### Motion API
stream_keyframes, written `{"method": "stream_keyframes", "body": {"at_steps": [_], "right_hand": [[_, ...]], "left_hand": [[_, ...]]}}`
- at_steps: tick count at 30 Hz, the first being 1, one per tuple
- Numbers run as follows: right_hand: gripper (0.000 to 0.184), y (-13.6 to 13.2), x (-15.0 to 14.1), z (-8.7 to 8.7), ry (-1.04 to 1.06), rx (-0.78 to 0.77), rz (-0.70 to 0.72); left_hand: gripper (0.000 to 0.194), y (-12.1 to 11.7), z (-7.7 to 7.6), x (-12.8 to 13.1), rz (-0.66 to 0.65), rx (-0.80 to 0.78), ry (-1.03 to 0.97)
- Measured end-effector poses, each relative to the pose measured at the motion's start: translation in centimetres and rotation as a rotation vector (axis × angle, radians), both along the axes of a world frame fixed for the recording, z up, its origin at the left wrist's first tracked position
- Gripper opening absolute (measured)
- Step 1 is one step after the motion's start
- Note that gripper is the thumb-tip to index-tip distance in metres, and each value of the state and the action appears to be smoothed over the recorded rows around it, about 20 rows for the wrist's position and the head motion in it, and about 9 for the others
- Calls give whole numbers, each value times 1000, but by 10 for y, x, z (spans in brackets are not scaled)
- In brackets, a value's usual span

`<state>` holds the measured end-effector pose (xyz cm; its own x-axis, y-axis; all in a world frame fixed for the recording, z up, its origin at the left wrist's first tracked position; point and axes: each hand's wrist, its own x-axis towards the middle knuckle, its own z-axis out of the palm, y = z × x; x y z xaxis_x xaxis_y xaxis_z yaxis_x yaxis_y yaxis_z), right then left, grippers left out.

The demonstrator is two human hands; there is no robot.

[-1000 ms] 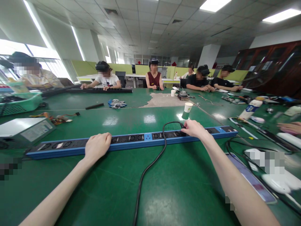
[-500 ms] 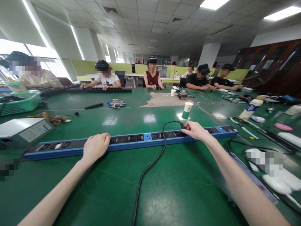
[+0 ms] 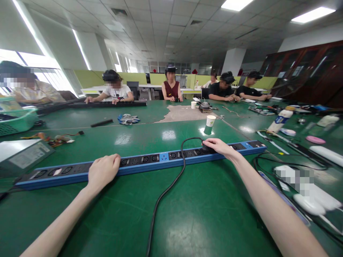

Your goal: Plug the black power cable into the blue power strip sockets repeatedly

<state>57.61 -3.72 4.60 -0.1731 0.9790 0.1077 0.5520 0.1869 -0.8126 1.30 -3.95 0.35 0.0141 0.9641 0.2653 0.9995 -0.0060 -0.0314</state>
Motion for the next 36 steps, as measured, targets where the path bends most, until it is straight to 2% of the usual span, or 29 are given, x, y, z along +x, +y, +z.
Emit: {"method": "stream_keyframes", "body": {"at_steps": [8,14,19,23,25,28,30,32,36], "right_hand": [[57,-1,1,1,-65,35,45],[53,0,-7,0,-69,36,-49],[52,3,-9,-8,129,-49,-87],[52,6,-9,-11,161,-77,-121],[49,8,-9,-7,226,-87,-144],[47,10,-6,6,449,-71,-200],[50,9,-1,15,509,-44,-191],[56,5,6,22,397,-25,-158],[67,-7,22,35,-68,54,-143]], "left_hand": [[55,-1,0,0,-16,14,-7],[56,-1,1,1,-4,9,-17],[53,-1,2,2,2,4,-11],[54,0,2,1,-2,-2,-20],[54,0,1,1,-2,-6,-21],[54,0,2,1,2,-7,-13],[53,0,2,1,3,-4,-10],[53,0,1,0,3,-3,-9],[54,1,0,-1,1,-7,-15]]}}
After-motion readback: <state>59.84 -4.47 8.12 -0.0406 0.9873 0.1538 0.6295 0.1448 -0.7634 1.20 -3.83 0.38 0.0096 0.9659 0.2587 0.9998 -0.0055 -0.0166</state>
